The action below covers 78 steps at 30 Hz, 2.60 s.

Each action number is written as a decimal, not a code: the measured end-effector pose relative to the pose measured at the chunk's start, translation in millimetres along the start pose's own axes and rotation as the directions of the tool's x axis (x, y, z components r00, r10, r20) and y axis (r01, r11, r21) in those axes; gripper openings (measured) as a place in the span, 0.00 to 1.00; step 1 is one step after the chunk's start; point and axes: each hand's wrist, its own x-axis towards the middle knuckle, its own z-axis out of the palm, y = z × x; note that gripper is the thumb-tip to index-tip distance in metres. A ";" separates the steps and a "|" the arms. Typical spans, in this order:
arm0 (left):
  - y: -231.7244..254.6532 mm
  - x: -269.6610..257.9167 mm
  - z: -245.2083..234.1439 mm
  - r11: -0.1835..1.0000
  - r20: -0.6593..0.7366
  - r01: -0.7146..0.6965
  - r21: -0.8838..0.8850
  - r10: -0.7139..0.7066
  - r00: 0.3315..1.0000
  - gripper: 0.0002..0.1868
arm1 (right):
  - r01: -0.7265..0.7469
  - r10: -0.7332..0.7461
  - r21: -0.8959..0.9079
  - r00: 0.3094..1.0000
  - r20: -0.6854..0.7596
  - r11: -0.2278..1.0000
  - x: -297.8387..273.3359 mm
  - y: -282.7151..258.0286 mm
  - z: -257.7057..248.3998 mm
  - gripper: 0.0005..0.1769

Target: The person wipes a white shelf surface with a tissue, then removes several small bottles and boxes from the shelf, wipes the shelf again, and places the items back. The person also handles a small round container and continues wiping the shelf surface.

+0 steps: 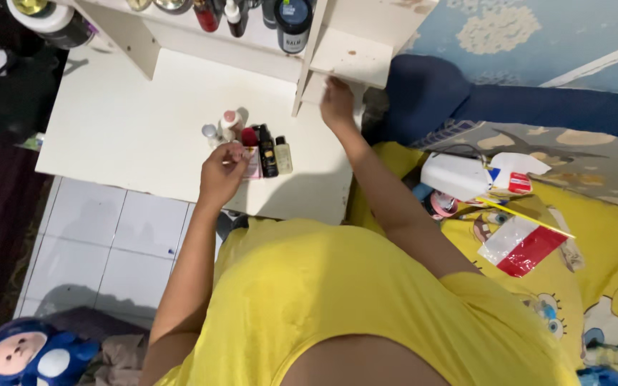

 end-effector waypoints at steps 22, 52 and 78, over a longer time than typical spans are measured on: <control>12.9 -9.1 -7.3 0.996 0.037 0.055 0.071 -0.057 0.998 0.20 | 0.336 -0.361 -0.351 0.933 -0.007 0.874 -34.0 42.8 -16.7 0.11; 22.4 4.2 9.6 0.975 0.086 0.079 0.206 -0.098 0.991 0.18 | -0.286 0.306 -0.163 0.946 0.108 0.944 -106.2 57.8 12.7 0.09; -0.5 -33.8 -1.3 0.940 0.054 0.198 0.277 -0.221 0.974 0.18 | 0.386 -0.365 -0.084 0.910 0.195 0.919 -78.4 24.0 80.3 0.14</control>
